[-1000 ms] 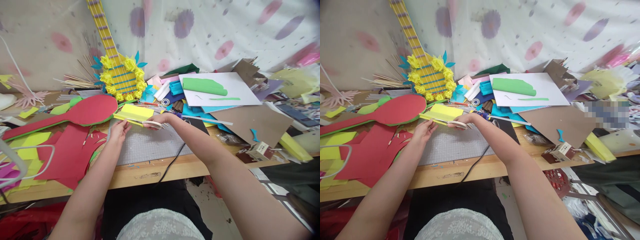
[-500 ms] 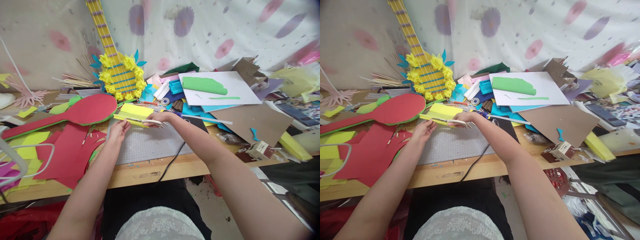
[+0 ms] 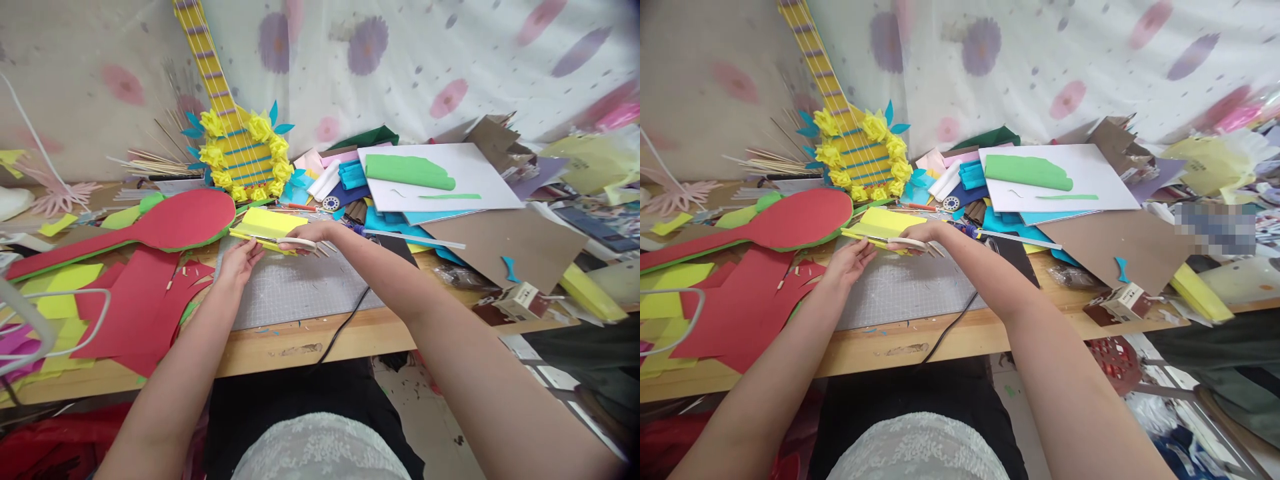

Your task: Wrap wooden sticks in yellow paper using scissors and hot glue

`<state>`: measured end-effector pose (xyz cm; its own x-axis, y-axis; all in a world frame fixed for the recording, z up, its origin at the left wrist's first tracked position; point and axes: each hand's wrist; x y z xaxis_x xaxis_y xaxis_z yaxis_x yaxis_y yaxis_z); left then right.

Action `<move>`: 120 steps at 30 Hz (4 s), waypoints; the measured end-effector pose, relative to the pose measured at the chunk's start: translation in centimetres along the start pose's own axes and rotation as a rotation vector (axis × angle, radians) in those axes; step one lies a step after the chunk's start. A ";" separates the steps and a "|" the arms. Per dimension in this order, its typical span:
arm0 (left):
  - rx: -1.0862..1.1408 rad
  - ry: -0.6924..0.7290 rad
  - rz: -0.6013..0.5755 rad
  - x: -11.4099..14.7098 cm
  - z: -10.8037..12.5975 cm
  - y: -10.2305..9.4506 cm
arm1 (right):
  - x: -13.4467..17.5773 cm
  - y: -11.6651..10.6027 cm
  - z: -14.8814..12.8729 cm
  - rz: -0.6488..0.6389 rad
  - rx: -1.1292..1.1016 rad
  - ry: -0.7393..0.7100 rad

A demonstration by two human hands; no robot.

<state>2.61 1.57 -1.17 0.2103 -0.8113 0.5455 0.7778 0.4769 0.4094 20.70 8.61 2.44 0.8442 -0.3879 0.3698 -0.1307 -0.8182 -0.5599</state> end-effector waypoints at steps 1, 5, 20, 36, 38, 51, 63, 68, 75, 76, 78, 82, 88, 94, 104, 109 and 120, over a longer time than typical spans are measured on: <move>-0.003 0.003 0.001 0.0 0.0 0.0 | 0.0 0.0 0.0 0.003 0.002 -0.005; 0.001 0.007 0.004 0.0 0.1 0.0 | 0.0 0.1 -0.2 0.018 0.009 -0.008; -0.001 -0.017 -0.010 0.3 0.0 0.0 | -0.2 0.2 -0.3 0.042 0.017 -0.016; -0.073 0.035 -0.045 1.0 1.4 -0.6 | 0.3 0.4 -0.4 -0.059 -0.054 -0.112; -0.078 0.040 -0.049 1.1 1.5 -0.6 | 0.1 0.3 -0.6 -0.060 -0.029 -0.114; -0.086 0.009 -0.056 1.0 1.0 -0.1 | -1.2 0.3 -1.1 0.093 0.076 -0.029; -0.103 0.015 -0.083 0.4 1.0 -0.1 | -1.2 0.2 -0.4 0.063 0.050 -0.066; -0.126 0.016 -0.080 0.7 1.0 0.1 | -2.1 0.0 -0.7 0.118 0.069 -0.033; -0.129 0.006 -0.069 0.8 0.9 0.0 | -2.2 0.3 -2.1 0.074 -0.013 -0.082; -0.129 0.005 -0.069 0.8 0.9 -0.1 | -2.2 0.4 -2.2 0.091 -0.033 -0.087; -0.130 0.005 -0.076 0.7 1.0 -0.3 | -2.2 0.4 -2.1 0.127 -0.084 -0.077; -0.104 0.034 -0.094 0.4 1.0 -0.7 | -2.9 0.2 -1.5 0.266 -0.007 0.009; 0.026 0.212 -0.119 -0.9 -0.3 -1.0 | -3.4 1.1 -0.7 0.540 0.451 0.331; 0.007 0.258 -0.242 -1.1 -1.7 -1.4 | -1.3 2.8 0.6 0.523 0.414 0.246; -0.050 0.209 -0.346 -0.4 -1.8 -1.5 | 0.2 4.2 -1.6 0.419 0.462 0.208; -0.060 0.191 -0.354 -0.3 -1.9 -1.6 | -0.3 4.7 -2.1 0.430 0.513 0.170; -0.053 0.193 -0.336 -0.4 -2.0 -1.5 | -0.6 5.0 -2.6 0.464 0.517 0.195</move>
<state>2.58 0.50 -3.46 0.0421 -0.9704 0.2379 0.8509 0.1596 0.5005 18.19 3.71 1.33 0.6467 -0.7552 0.1071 -0.1502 -0.2637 -0.9528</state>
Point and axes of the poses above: each hand's wrist, its own x-axis away from the middle knuckle, its own y-axis out of the palm, z = x × y, and after that the axes turned 7 degrees about -y, right-handed
